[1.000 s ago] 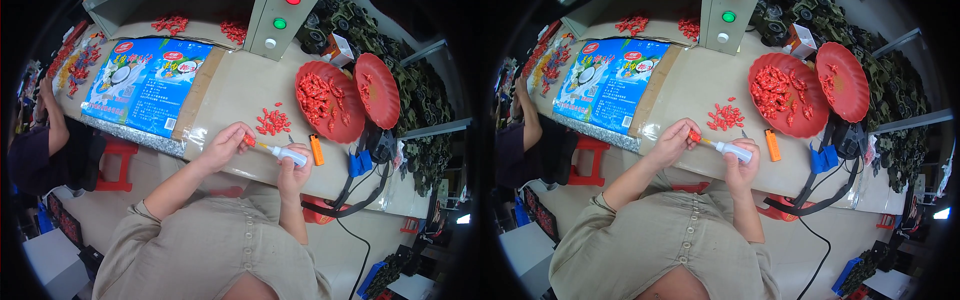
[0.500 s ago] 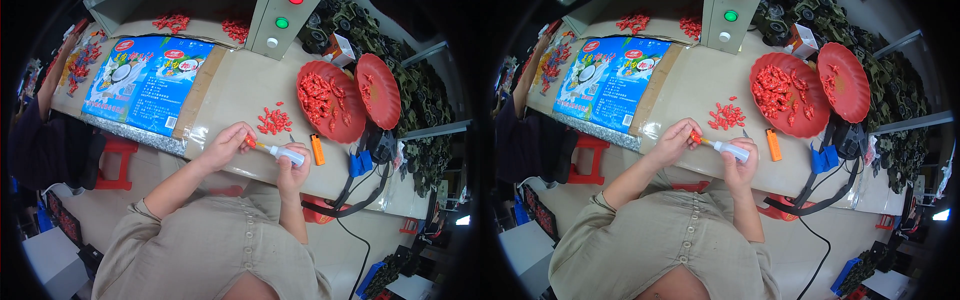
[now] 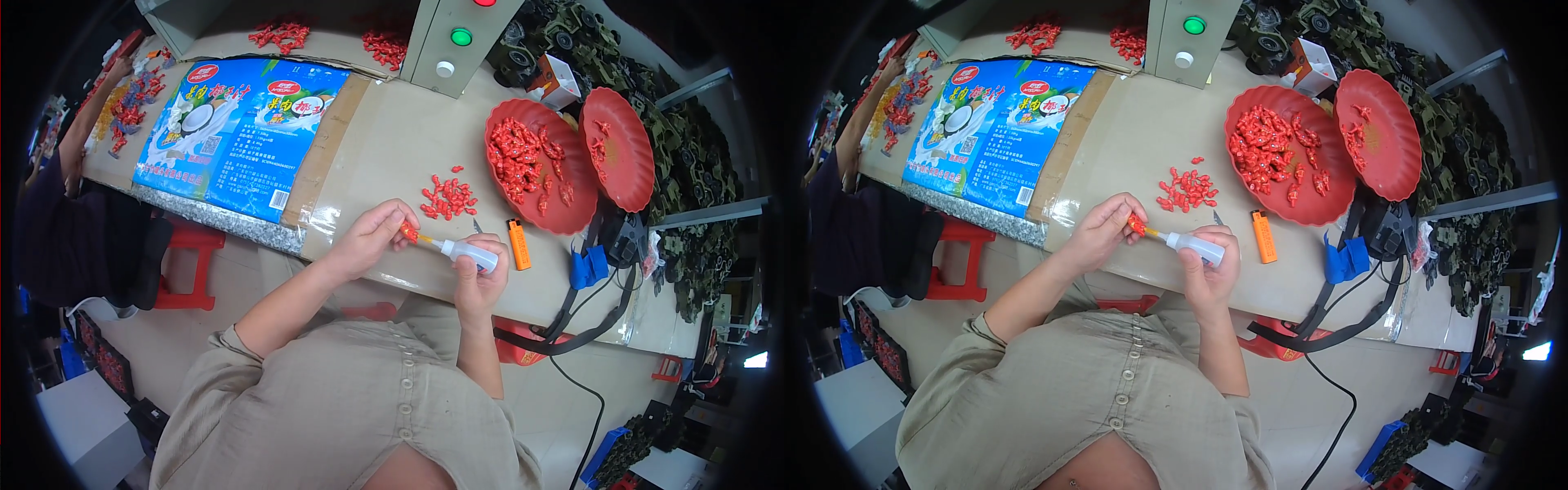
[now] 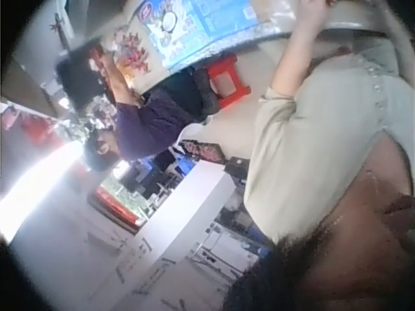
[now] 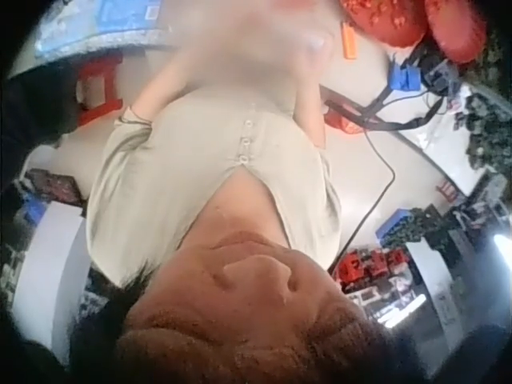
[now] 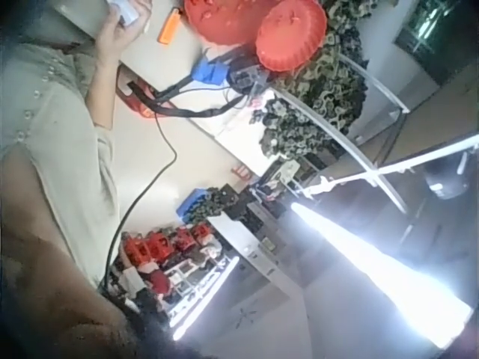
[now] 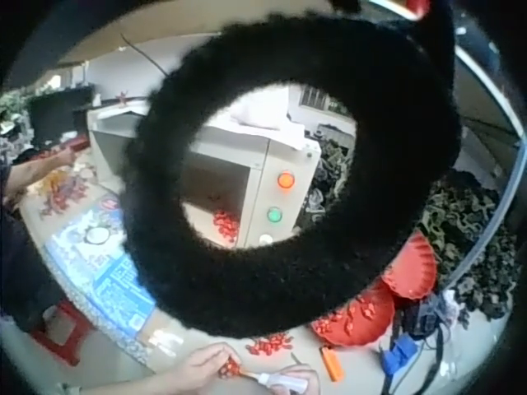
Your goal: The person glues small red plastic parts together using a small glue bottle.
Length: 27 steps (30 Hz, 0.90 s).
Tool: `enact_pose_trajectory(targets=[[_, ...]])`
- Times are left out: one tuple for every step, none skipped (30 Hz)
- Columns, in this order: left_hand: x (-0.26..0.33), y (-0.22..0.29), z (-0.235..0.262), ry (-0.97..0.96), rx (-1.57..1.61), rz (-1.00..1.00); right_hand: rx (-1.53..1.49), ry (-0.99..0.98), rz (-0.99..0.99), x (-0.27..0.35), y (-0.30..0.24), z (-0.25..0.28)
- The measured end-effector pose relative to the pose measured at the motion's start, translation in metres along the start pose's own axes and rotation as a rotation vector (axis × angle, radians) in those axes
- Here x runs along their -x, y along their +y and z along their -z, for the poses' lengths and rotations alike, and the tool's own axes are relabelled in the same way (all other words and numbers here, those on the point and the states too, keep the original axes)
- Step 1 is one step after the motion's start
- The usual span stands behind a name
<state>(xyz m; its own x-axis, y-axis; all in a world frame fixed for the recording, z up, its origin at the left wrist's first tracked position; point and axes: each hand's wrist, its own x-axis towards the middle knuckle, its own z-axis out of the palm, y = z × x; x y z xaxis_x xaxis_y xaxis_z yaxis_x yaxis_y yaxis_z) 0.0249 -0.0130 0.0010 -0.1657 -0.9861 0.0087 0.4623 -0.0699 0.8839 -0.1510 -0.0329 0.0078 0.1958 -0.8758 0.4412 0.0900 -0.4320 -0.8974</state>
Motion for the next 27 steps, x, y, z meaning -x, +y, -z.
enact_pose_trajectory(targets=[[0.0, 0.0, 0.0, 0.002, -0.002, 0.001, 0.0, 0.0, 0.0, 0.0, 0.0, 0.0], [0.0, 0.0, 0.0, 0.002, -0.002, 0.001, -0.004, 0.01, 0.001, 0.0, 0.0, 0.0], [0.0, 0.0, 0.001, -0.006, -0.001, 0.001, -0.008, 0.021, 0.002, 0.0, 0.0, 0.0], [0.0, 0.0, 0.001, -0.015, 0.001, 0.0, -0.007, 0.021, 0.003, -0.001, -0.002, -0.001], [0.0, -0.001, 0.001, -0.016, 0.001, 0.001, -0.139, 0.078, -0.029, -0.002, -0.004, -0.003], [-0.001, -0.002, 0.001, 0.008, -0.027, -0.009, -0.271, 0.134, -0.06, -0.003, -0.005, -0.005], [-0.001, -0.003, 0.001, 0.032, -0.055, -0.018, -0.271, 0.135, -0.059, -0.002, -0.005, -0.005], [-0.001, -0.002, 0.001, 0.03, -0.055, -0.018, -0.377, 0.194, -0.117, -0.001, -0.003, -0.006], [-0.001, 0.001, 0.0, 0.024, -0.063, -0.03, -0.481, 0.255, -0.176, 0.001, -0.002, -0.006], [-0.002, 0.002, 0.0, 0.019, -0.07, -0.042, -0.48, 0.256, -0.175, 0.002, 0.0, -0.006], [-0.002, 0.001, 0.0, 0.016, -0.07, -0.041, -0.447, 0.254, -0.176, 0.003, 0.001, -0.007], [-0.003, 0.0, 0.001, 0.022, -0.046, -0.05, -0.415, 0.251, -0.179, 0.005, 0.002, -0.007], [-0.003, -0.001, 0.001, 0.028, -0.021, -0.06, -0.414, 0.253, -0.179, 0.005, 0.004, -0.006], [-0.003, 0.0, 0.0, 0.027, -0.021, -0.058, -0.382, 0.245, -0.173, 0.005, 0.005, -0.006], [-0.003, 0.002, -0.003, 0.047, -0.016, -0.058, -0.351, 0.239, -0.168, 0.005, 0.006, -0.006], [-0.003, 0.003, -0.004, 0.067, -0.012, -0.057, -0.35, 0.241, -0.168, 0.006, 0.006, -0.006], [-0.003, 0.002, -0.004, 0.066, -0.012, -0.056, -0.342, 0.233, -0.169, 0.006, 0.006, -0.007], [-0.003, 0.002, -0.003, 0.066, -0.018, -0.06, -0.334, 0.223, -0.17, 0.005, 0.006, -0.008], [-0.003, 0.002, -0.003, 0.065, -0.025, -0.065, -0.334, 0.223, -0.17, 0.005, 0.006, -0.007], [-0.003, 0.002, -0.003, 0.066, -0.025, -0.065, -0.313, 0.226, -0.173, 0.005, 0.006, -0.007], [-0.002, 0.002, -0.003, 0.067, -0.031, -0.056, -0.292, 0.23, -0.175, 0.006, 0.006, -0.007], [-0.002, 0.002, -0.004, 0.067, -0.037, -0.046, -0.291, 0.231, -0.175, 0.006, 0.007, -0.007], [-0.002, 0.002, -0.004, 0.067, -0.037, -0.046, -0.3, 0.23, -0.174, 0.005, 0.007, -0.007], [-0.002, 0.002, -0.003, 0.071, -0.028, -0.052, -0.309, 0.229, -0.172, 0.005, 0.008, -0.007], [-0.002, 0.002, -0.003, 0.075, -0.02, -0.057, -0.309, 0.229, -0.171, 0.006, 0.008, -0.007], [-0.002, 0.002, -0.003, 0.075, -0.02, -0.057, -0.294, 0.23, -0.181, 0.006, 0.007, -0.007], [-0.002, 0.003, -0.003, 0.078, -0.02, -0.055, -0.28, 0.23, -0.189, 0.006, 0.007, -0.007]])
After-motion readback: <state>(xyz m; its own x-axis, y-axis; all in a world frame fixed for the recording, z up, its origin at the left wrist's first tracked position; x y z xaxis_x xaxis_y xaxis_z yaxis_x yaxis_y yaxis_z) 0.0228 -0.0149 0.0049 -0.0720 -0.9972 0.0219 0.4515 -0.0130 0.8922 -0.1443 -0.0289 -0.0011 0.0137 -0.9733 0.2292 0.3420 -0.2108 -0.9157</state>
